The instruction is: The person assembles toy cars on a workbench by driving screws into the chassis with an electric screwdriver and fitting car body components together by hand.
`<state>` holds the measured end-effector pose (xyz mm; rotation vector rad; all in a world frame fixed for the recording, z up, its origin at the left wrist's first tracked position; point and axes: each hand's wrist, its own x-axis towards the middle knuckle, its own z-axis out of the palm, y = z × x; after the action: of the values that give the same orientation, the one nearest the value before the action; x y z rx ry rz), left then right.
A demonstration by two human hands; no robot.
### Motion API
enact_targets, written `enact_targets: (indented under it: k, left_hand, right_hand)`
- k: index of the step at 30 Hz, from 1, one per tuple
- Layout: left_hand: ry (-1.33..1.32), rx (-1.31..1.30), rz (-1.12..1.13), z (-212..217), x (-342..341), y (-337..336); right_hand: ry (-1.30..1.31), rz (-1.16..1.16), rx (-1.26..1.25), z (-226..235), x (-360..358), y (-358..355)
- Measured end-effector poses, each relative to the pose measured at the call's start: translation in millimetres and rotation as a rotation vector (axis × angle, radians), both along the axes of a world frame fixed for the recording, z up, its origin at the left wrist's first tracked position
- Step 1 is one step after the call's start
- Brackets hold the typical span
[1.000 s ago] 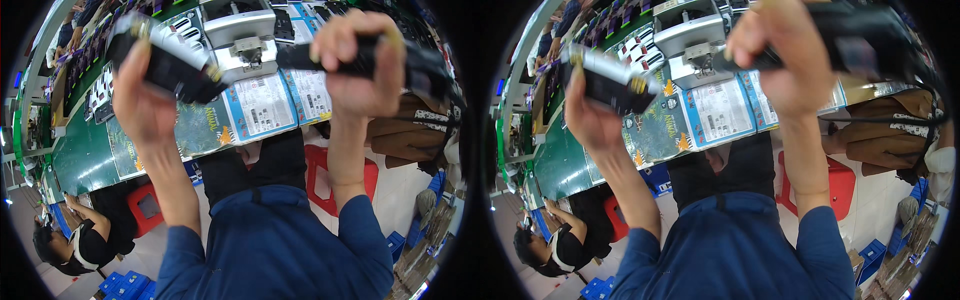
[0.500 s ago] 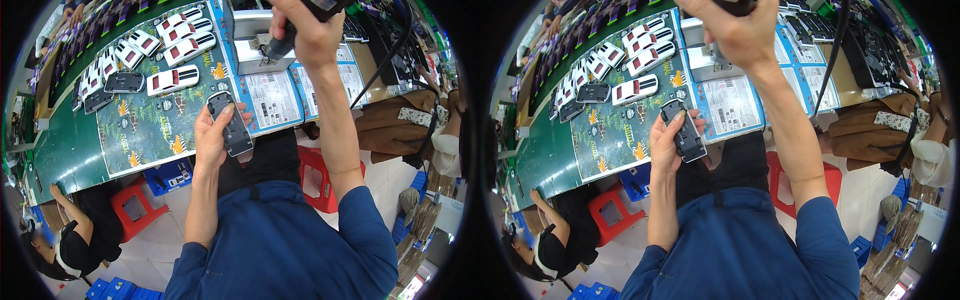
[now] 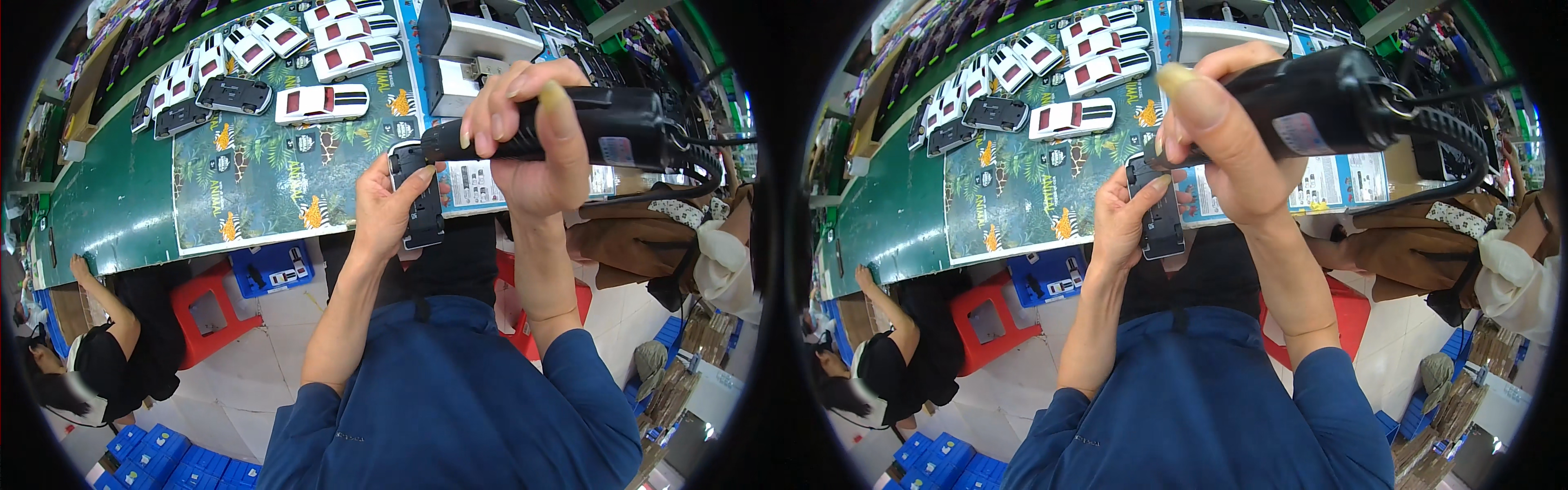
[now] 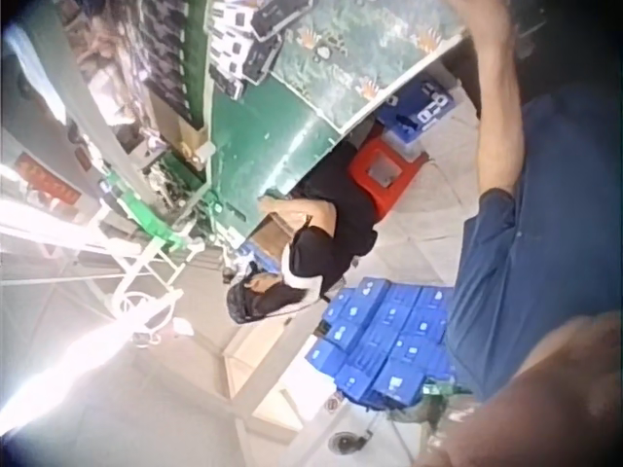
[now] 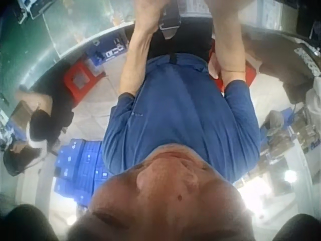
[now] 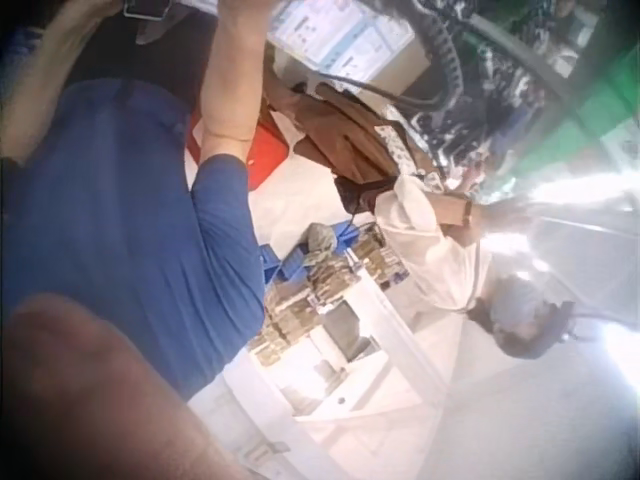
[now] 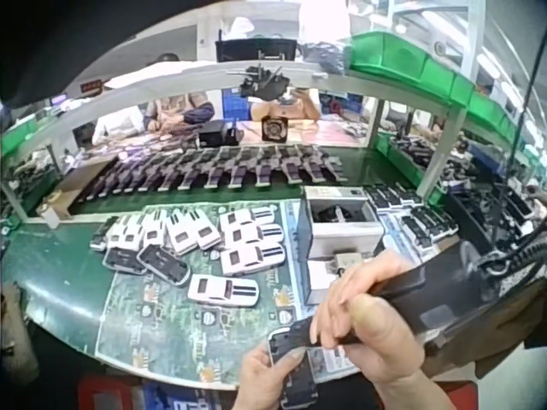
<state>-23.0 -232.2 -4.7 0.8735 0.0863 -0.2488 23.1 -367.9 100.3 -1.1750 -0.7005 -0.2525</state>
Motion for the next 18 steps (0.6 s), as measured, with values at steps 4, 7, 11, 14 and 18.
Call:
enact_targets:
  k: [4,7,11,14,18]
  left_hand:
    - [0.033,0.052,0.003,1,-1,0]
    - [0.016,0.102,0.004,-4,2,1]
    - [-0.01,0.091,-0.009,0,7,-1]
    - [-0.059,0.16,-0.019,8,8,-4]
    - [-0.008,0.106,0.033,8,3,-3]
  right_hand:
    - [0.071,-0.099,0.086,-3,0,14]
    - [0.11,-0.1,0.073,-5,4,19]
    - [0.104,-0.081,-0.073,-3,10,13]
    - [0.117,-0.023,-0.145,2,4,10]
    - [-0.038,-0.005,-0.213,-7,13,8]
